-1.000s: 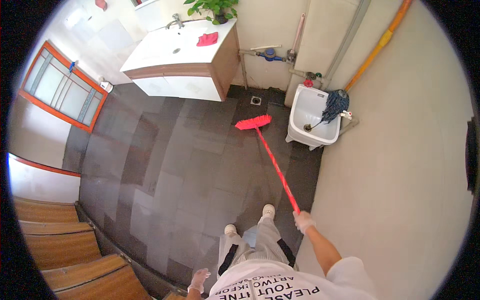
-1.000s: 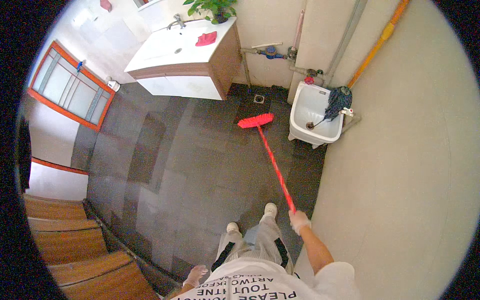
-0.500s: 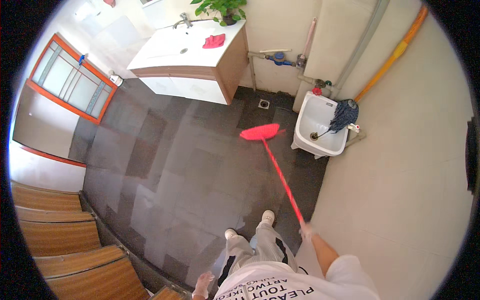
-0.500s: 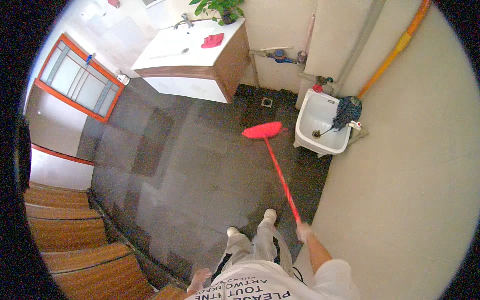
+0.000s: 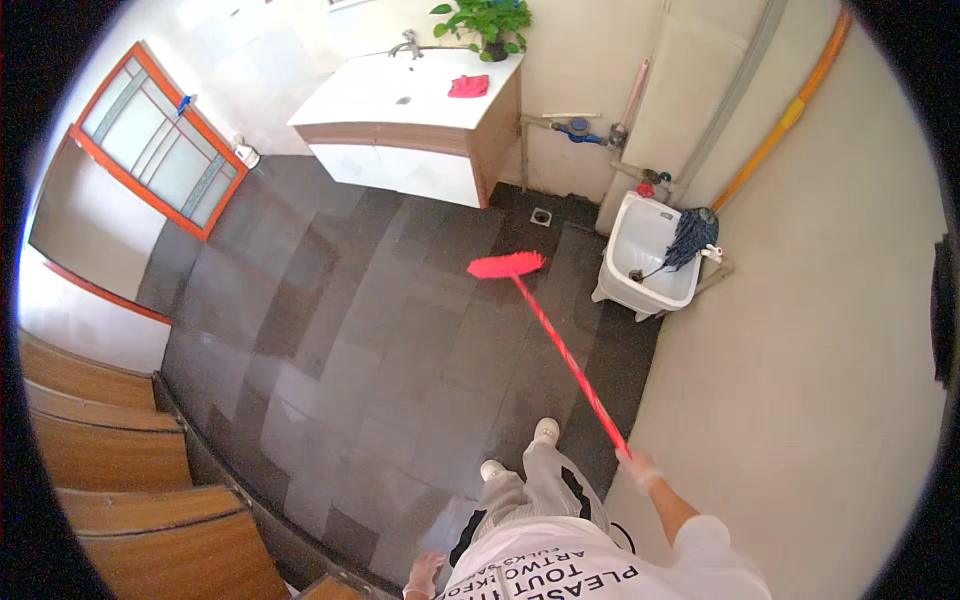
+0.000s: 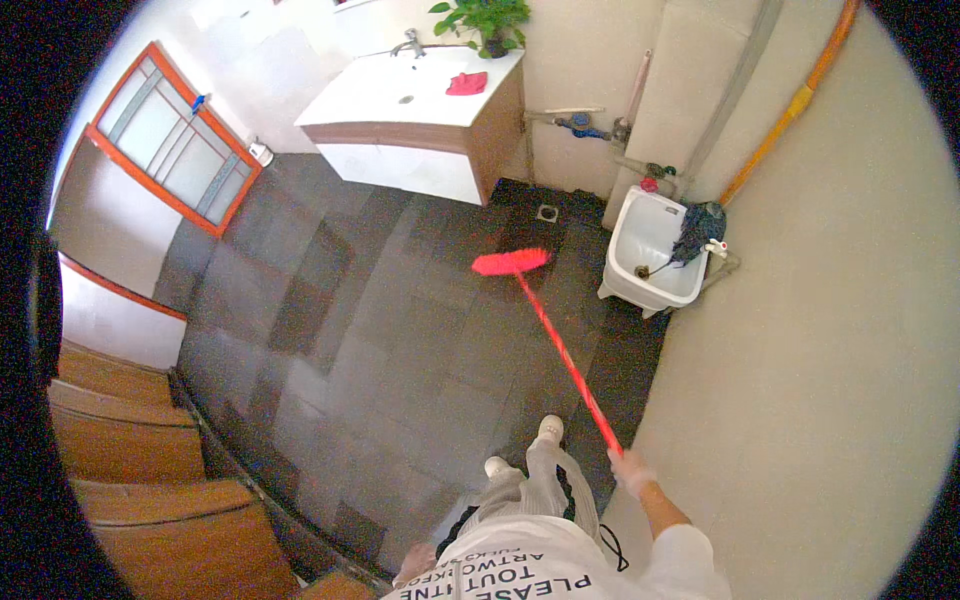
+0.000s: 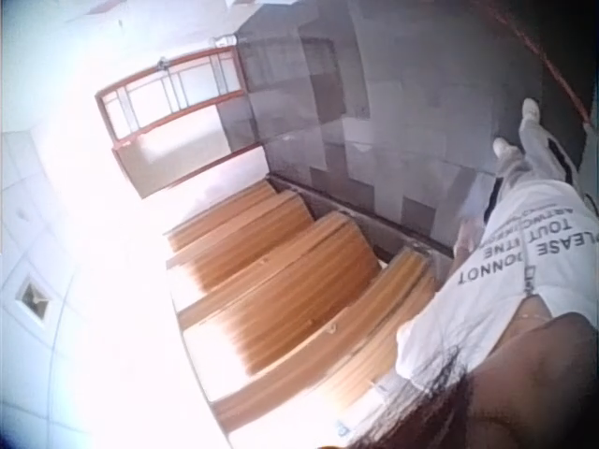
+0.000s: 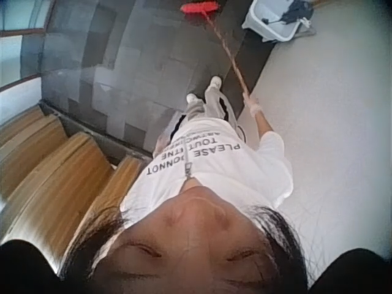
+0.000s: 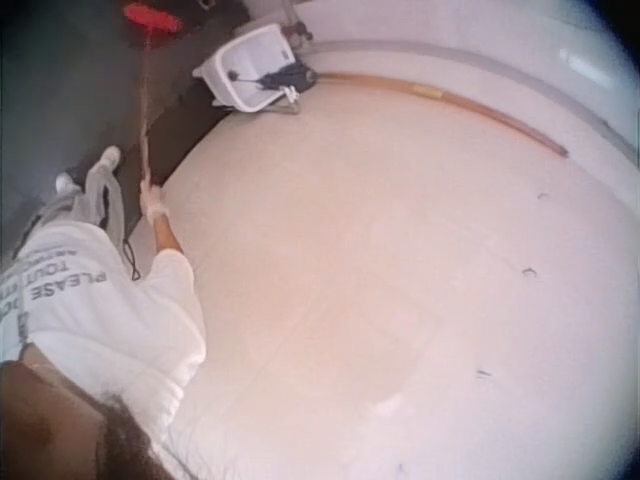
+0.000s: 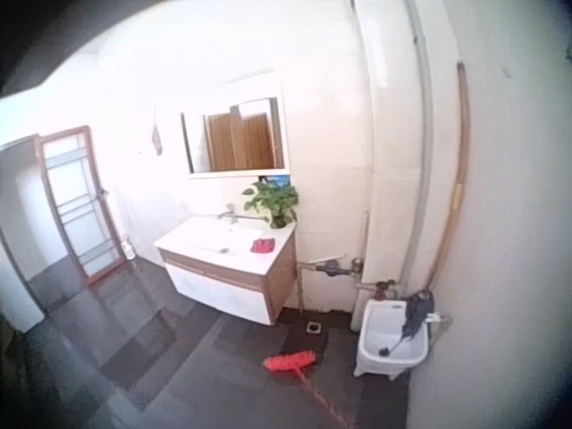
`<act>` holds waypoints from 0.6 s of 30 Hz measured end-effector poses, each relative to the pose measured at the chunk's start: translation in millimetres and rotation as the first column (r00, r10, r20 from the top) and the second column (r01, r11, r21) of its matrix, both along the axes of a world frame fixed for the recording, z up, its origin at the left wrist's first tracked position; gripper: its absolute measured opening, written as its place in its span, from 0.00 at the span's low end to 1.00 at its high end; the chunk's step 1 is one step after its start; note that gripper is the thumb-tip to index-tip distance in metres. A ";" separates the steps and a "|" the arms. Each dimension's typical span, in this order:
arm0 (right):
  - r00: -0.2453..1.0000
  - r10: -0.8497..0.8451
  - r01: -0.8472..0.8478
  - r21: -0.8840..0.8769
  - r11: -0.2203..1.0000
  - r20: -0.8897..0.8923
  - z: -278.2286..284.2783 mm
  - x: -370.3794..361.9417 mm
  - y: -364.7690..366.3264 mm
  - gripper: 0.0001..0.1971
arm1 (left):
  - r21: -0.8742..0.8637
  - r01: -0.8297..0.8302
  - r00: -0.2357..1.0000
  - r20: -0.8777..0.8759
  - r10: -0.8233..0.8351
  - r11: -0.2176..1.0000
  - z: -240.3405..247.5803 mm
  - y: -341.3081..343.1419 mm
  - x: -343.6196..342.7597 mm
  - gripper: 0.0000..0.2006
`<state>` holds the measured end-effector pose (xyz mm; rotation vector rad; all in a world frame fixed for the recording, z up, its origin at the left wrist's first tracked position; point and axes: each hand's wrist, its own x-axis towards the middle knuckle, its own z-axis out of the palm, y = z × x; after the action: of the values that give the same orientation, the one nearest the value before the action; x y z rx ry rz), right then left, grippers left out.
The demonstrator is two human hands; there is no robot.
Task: Sweeping water across a tiled bathroom floor using a broom.
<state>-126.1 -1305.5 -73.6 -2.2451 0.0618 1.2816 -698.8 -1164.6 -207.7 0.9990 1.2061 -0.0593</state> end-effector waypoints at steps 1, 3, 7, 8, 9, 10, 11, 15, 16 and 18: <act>0.994 0.110 -0.108 -0.064 0.992 0.027 4.6 -18.5 -24.3 0.19 | 0.055 0.027 0.999 0.036 -0.029 0.998 0.9 0.2 -4.7 0.14; 0.985 0.164 -0.149 -0.202 0.968 0.058 10.7 -49.3 -59.5 0.20 | 0.167 0.073 0.992 0.091 -0.089 0.983 8.7 1.4 -11.5 0.12; 0.956 0.279 -0.240 -0.297 0.924 0.096 26.3 -110.7 -113.8 0.22 | 0.201 0.074 0.996 0.039 -0.083 0.977 37.2 5.1 -16.6 0.14; 0.943 0.324 -0.281 -0.343 0.896 0.074 30.9 -126.6 -125.5 0.23 | 0.132 -0.023 1.000 0.006 0.022 0.991 44.5 6.3 -16.2 0.15; 0.926 0.373 -0.312 -0.449 0.837 0.051 33.2 -139.0 -134.2 0.24 | 0.141 -0.010 1.000 -0.019 0.012 0.990 52.4 7.5 -16.4 0.15; 0.931 0.362 -0.316 -0.395 0.863 0.046 30.4 -152.5 -137.1 0.24 | 0.143 -0.001 1.000 -0.031 0.006 0.990 58.7 9.4 -15.5 0.15; 0.909 0.408 -0.340 -0.419 0.842 0.084 25.7 -166.2 -137.3 0.25 | 0.145 0.007 0.999 -0.042 -0.001 0.989 65.3 10.9 -14.9 0.15; 0.918 0.385 -0.278 -0.531 0.800 0.099 7.4 -183.6 -126.7 0.26 | -0.130 -0.227 0.964 -0.172 0.204 0.965 81.8 26.6 -15.0 0.15; 0.973 0.228 -0.190 -0.417 0.889 0.043 -2.6 -180.5 -114.1 0.26 | -0.140 -0.123 0.983 -0.150 0.101 0.982 85.2 31.3 -17.9 0.15; 0.997 0.079 -0.070 -0.328 0.942 0.013 -26.3 -166.2 -79.4 0.26 | -0.117 -0.177 0.963 -0.225 0.147 0.977 89.5 41.9 -21.5 0.16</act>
<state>-292.2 -1384.9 -99.9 -2.5664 0.1946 1.3639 -720.3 -1122.7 -118.2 0.7856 1.4599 -0.1218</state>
